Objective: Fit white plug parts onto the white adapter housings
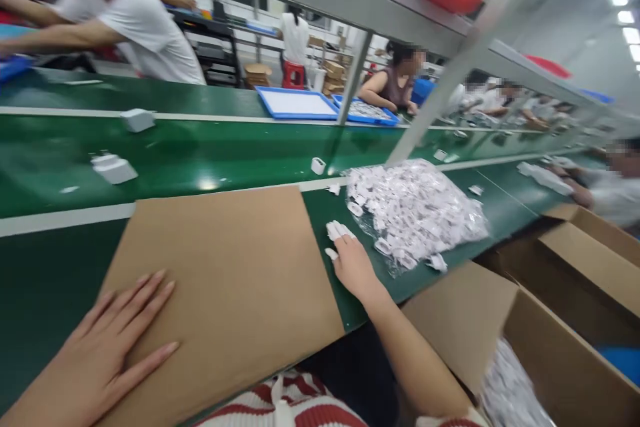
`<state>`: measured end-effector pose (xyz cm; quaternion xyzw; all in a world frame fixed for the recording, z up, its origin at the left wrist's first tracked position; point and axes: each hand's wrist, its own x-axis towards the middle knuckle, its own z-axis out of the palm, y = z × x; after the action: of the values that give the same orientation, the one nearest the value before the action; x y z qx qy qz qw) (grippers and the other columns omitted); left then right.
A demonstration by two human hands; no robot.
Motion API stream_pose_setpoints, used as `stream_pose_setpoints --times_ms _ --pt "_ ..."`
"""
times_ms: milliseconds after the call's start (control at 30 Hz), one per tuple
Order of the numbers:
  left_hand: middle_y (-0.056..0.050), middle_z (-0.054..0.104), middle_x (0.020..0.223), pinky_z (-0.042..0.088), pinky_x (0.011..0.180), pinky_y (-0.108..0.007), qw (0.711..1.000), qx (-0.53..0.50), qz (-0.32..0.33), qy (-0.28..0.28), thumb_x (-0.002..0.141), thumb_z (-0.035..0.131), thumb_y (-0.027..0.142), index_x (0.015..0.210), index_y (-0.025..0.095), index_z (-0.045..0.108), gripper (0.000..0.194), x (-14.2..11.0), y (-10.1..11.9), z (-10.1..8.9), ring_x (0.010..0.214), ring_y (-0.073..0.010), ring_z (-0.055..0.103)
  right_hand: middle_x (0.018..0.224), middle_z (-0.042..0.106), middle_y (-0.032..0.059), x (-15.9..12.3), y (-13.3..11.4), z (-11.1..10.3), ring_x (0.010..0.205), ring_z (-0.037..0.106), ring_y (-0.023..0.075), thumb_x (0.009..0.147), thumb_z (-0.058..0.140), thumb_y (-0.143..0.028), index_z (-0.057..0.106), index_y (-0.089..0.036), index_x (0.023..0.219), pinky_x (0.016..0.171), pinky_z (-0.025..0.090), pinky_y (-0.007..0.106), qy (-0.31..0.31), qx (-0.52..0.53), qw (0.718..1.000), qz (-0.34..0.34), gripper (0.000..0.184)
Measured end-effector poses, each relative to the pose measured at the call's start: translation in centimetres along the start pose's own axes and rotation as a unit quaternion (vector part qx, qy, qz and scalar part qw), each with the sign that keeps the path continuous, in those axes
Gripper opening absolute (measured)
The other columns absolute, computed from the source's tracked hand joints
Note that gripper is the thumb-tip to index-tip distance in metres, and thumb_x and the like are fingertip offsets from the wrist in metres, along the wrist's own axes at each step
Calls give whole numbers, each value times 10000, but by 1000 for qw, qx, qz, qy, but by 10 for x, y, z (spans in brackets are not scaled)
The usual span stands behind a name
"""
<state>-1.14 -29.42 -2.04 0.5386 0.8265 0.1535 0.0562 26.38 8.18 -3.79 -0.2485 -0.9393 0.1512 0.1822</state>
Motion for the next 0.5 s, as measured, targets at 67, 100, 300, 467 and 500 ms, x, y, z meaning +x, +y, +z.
stream_pose_setpoints --times_ms 67,100,300,467,500 --pt "219 240 1691 193 1287 -560 1000 -1 -19 22 935 546 598 1569 689 101 780 -1 14 -9 1546 -269 352 1355 638 194 -3 5 11 1332 575 334 1023 413 -184 620 -141 1406 1116 503 556 28 26 999 5 437" --pt "173 310 1689 232 1275 -543 999 7 -25 23 941 558 598 1581 647 199 735 0 18 -16 1518 -263 393 1325 644 181 -5 7 15 1289 603 324 1033 410 -213 649 -167 1353 1085 523 542 42 41 998 8 402" --pt "-111 611 1471 365 1184 -424 999 30 -9 -32 1037 479 561 1408 220 635 528 54 23 -54 1352 -290 546 1277 667 179 -24 4 20 1068 716 308 993 525 -562 569 -185 1393 932 589 468 93 152 981 78 552" --pt "-127 529 1556 354 1217 -424 998 43 49 -24 1031 527 491 1459 199 584 521 148 37 -44 1419 -295 485 1042 761 146 -37 15 26 929 738 321 1010 470 -576 621 -238 1322 768 584 424 109 75 985 107 484" --pt "-122 504 1579 349 1224 -409 997 44 53 -24 1036 518 472 1473 191 567 522 169 41 -38 1431 -282 473 1002 761 143 -37 20 28 950 731 330 1025 443 -538 673 -257 1257 782 575 440 117 51 990 61 431"
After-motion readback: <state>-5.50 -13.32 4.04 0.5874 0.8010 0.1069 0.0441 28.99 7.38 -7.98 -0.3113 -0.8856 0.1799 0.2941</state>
